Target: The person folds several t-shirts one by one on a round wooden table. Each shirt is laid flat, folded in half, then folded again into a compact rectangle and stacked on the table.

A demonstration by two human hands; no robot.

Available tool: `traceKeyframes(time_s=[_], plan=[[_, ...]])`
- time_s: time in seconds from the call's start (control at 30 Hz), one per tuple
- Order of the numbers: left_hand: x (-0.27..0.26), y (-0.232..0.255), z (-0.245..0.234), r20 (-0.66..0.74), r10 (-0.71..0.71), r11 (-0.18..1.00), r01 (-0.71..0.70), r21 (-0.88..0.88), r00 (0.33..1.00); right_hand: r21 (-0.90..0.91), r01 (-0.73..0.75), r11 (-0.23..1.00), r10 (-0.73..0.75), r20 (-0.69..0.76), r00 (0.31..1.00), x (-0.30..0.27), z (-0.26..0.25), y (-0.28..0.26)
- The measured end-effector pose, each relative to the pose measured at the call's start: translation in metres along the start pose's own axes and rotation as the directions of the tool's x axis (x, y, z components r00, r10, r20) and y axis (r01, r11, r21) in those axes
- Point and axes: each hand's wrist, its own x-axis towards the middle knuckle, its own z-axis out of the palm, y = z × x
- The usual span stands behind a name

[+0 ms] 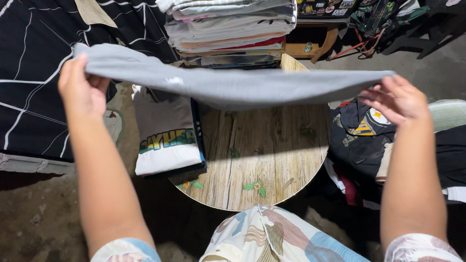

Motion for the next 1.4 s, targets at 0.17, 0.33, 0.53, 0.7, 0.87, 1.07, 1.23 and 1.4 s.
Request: traceKeyframes(time_s=[0.17, 0.33, 0.53, 0.7, 0.87, 1.07, 1.23, 1.4], plan=[[-0.065, -0.011, -0.042, -0.007, -0.037, 0.985, 0.038, 0.166, 0.999, -0.008, -0.036, 0.999, 0.036, 0.029, 0.999, -0.042, -0.030, 0.036], [-0.135, -0.066, -0.100, -0.226, -0.288, 0.846, 0.358, 0.395, 0.930, -0.096, -0.350, 0.932, 0.349, -0.030, 0.937, -0.086, -0.058, 0.151], [-0.152, -0.091, -0.121, -0.348, -0.408, 0.743, 0.528, 0.411, 0.844, -0.108, -0.654, 0.749, 0.625, -0.214, 0.751, -0.106, -0.047, 0.204], [-0.139, -0.087, -0.112, -0.302, -0.392, 0.780, 0.488, 0.392, 0.869, -0.221, -0.685, 0.694, 0.648, -0.225, 0.728, -0.101, -0.038, 0.204], [-0.136, -0.084, -0.116, -0.250, -0.269, 0.829, 0.356, 0.432, 0.930, -0.251, -0.648, 0.719, 0.635, -0.143, 0.759, -0.107, -0.054, 0.198], [-0.136, -0.093, -0.113, -0.374, -0.317, 0.750, 0.472, 0.463, 0.871, -0.328, -0.695, 0.640, 0.655, -0.242, 0.716, -0.120, -0.063, 0.208], [-0.139, -0.090, -0.078, -0.201, 0.210, 0.303, 0.131, 0.944, 0.957, -0.692, -0.262, 0.672, 0.048, -0.312, 0.949, -0.106, -0.034, 0.223], [-0.148, -0.100, -0.011, 0.285, 0.339, 0.034, -0.315, 0.949, 0.896, -0.875, 0.117, 0.469, -0.380, -0.081, 0.922, -0.051, 0.027, 0.210]])
